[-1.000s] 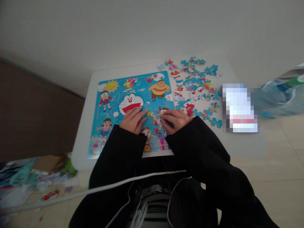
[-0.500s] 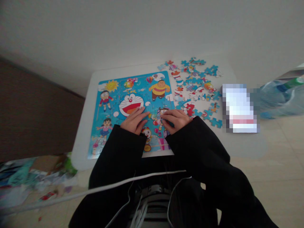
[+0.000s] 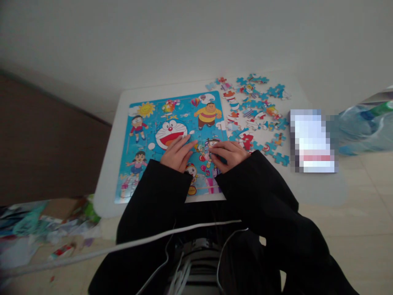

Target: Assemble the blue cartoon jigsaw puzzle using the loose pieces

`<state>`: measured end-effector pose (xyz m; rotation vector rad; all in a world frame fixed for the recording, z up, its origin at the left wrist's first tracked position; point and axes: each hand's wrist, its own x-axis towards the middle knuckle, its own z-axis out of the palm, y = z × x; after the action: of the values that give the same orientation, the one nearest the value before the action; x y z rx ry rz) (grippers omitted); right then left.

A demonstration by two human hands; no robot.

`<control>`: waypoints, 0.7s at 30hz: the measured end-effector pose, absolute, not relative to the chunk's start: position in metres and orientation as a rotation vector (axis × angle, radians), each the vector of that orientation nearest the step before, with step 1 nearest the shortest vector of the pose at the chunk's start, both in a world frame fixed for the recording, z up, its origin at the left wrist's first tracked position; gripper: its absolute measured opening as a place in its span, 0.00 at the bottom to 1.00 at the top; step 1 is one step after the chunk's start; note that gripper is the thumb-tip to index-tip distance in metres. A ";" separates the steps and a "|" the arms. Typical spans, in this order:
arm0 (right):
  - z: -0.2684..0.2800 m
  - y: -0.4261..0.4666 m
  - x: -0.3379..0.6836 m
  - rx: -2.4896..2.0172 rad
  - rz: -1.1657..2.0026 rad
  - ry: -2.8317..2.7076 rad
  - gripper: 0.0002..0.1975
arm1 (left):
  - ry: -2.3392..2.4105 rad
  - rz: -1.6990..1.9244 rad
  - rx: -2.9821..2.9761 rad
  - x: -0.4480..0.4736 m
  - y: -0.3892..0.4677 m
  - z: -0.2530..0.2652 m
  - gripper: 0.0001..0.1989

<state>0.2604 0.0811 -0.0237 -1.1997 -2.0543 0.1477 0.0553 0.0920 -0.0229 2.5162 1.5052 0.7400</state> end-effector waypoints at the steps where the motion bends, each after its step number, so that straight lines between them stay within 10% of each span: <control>1: -0.024 0.081 0.261 -1.205 0.159 -2.057 0.08 | 1.504 0.746 2.522 0.056 0.093 -0.026 0.16; 21: -0.026 0.082 0.261 -1.165 0.092 -2.048 0.07 | 1.468 0.959 2.486 0.059 0.097 -0.039 0.13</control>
<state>0.2611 0.0820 -0.0262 -1.1647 -2.0481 0.0922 0.0594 0.0973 -0.0389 2.4856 1.4680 0.9589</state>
